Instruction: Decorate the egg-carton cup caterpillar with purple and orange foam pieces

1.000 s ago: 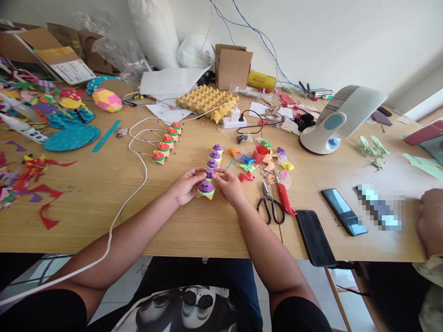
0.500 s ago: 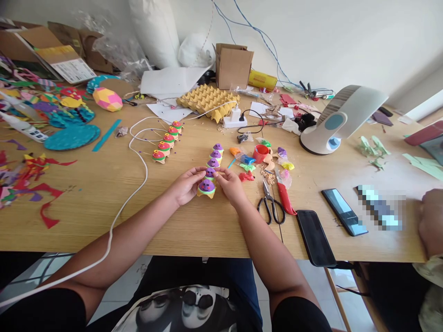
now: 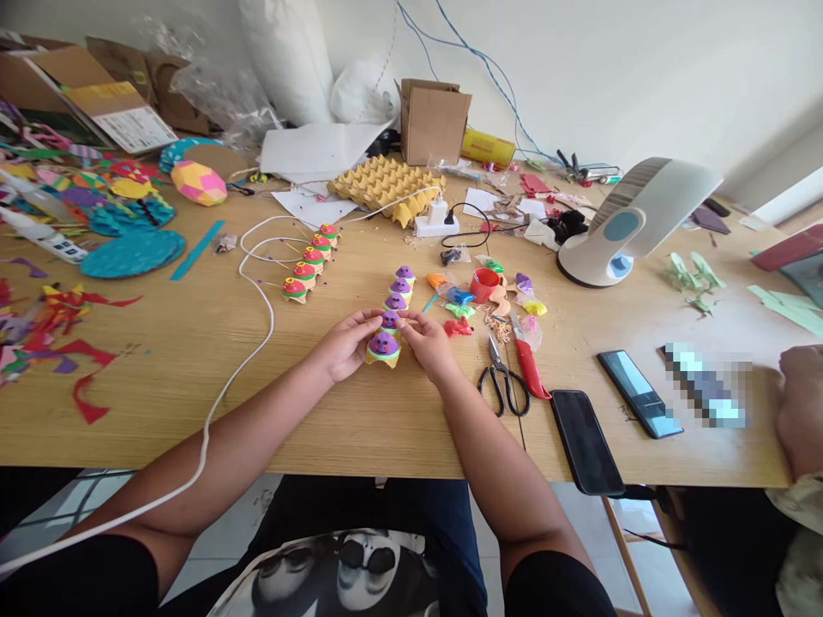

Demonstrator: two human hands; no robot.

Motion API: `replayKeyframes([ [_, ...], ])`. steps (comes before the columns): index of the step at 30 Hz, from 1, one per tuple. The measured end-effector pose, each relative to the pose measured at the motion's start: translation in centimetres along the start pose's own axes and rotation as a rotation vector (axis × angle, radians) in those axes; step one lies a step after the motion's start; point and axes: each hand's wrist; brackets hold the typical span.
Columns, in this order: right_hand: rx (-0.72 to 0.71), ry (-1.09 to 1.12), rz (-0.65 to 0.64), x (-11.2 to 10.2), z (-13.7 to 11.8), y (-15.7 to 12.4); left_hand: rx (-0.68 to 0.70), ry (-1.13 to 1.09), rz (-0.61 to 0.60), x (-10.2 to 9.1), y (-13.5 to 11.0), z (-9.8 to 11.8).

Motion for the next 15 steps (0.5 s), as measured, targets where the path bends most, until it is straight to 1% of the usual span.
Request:
replayKeyframes([
  [5, 0.003, 0.012, 0.009, -0.05, 0.08, 0.07, -0.012, -0.007, -0.007, -0.02, -0.04, 0.02],
  [15, -0.026, 0.049, -0.025, -0.08, 0.02, 0.1, -0.027, -0.006, -0.006, 0.21, -0.16, 0.15],
])
Point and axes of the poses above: each hand's wrist, its own y-axis towards the middle knuckle, its own x-axis out of the palm, z = x × y, and after that the axes turned 11 degrees about -y, right-handed
